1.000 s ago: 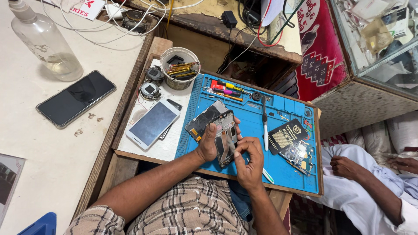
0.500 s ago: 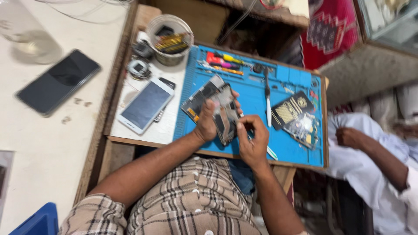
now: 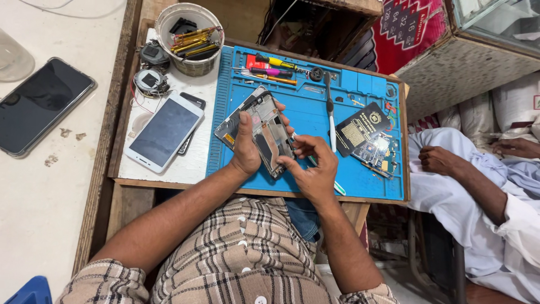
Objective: The person cleans the back of a disassembled smartphone with a cloth, then applies adhesive from a tube to the edges of the phone's back panel. They continue to spread the adhesive along the frame while holding the phone.
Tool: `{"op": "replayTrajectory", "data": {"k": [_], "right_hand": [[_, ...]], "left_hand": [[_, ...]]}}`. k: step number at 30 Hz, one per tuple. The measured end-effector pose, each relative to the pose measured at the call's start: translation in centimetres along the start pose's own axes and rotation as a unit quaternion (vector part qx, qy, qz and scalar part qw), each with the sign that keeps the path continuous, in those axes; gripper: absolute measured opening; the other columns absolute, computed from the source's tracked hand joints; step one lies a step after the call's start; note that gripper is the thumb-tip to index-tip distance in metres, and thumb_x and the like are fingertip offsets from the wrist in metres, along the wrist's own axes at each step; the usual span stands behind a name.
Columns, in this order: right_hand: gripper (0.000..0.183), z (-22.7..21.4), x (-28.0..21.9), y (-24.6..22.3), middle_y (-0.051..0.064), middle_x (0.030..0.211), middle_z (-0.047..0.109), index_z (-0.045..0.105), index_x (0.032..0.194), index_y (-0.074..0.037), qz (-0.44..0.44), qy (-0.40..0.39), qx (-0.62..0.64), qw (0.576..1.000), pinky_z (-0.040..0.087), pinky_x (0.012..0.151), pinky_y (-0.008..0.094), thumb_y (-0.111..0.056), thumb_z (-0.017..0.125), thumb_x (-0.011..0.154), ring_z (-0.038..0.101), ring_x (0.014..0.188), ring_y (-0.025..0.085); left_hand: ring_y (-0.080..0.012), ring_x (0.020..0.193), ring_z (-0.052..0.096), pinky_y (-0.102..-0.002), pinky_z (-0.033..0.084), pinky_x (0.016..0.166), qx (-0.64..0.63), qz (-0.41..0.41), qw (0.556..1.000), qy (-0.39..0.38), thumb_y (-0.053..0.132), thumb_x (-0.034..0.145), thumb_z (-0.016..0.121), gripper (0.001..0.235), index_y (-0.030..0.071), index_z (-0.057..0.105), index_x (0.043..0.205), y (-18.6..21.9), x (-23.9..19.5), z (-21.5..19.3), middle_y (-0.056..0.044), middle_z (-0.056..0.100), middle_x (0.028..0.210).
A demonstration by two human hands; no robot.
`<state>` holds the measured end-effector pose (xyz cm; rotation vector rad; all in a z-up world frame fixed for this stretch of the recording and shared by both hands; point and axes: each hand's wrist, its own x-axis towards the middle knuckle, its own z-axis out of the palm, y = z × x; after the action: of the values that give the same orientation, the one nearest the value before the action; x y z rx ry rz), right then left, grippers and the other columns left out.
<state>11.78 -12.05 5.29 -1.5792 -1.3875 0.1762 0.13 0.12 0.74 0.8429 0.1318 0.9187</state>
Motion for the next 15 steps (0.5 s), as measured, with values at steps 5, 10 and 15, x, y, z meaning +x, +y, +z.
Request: {"op": "replayTrajectory", "data": {"k": [5,10,15], "right_hand": [[0.029,0.06,0.24,-0.03,0.007,0.098,0.072,0.071,0.112,-0.002,0.019,0.011,0.032,0.999,0.058,0.077,0.027,-0.007,0.084,0.087,0.070,0.086,0.012],[0.021,0.13,0.38,-0.33,0.008,0.099,0.071,0.071,0.111,-0.001,0.001,0.028,0.018,0.999,0.057,0.073,0.026,-0.001,0.078,0.091,0.070,0.083,0.013],[0.017,0.24,0.53,-0.54,0.009,0.103,0.069,0.073,0.110,-0.004,-0.048,0.030,0.011,0.998,0.059,0.076,0.026,0.003,0.072,0.094,0.071,0.090,0.016]], "left_hand": [[-0.0214,0.105,0.069,-0.041,0.063,0.094,0.006,0.001,1.000,0.003,0.084,0.093,0.032,0.091,0.005,0.052,0.133,-0.04,0.16,0.02,-0.011,0.062,0.107],[-0.0219,0.101,0.070,-0.040,0.063,0.090,0.012,0.000,1.000,0.007,0.083,0.094,0.034,0.088,0.004,0.053,0.130,0.23,0.25,0.28,-0.012,0.062,0.105],[-0.0226,0.099,0.069,-0.039,0.062,0.089,0.007,0.000,1.000,0.007,0.082,0.094,0.037,0.088,0.003,0.053,0.129,0.35,0.32,0.51,-0.013,0.062,0.104]]}}
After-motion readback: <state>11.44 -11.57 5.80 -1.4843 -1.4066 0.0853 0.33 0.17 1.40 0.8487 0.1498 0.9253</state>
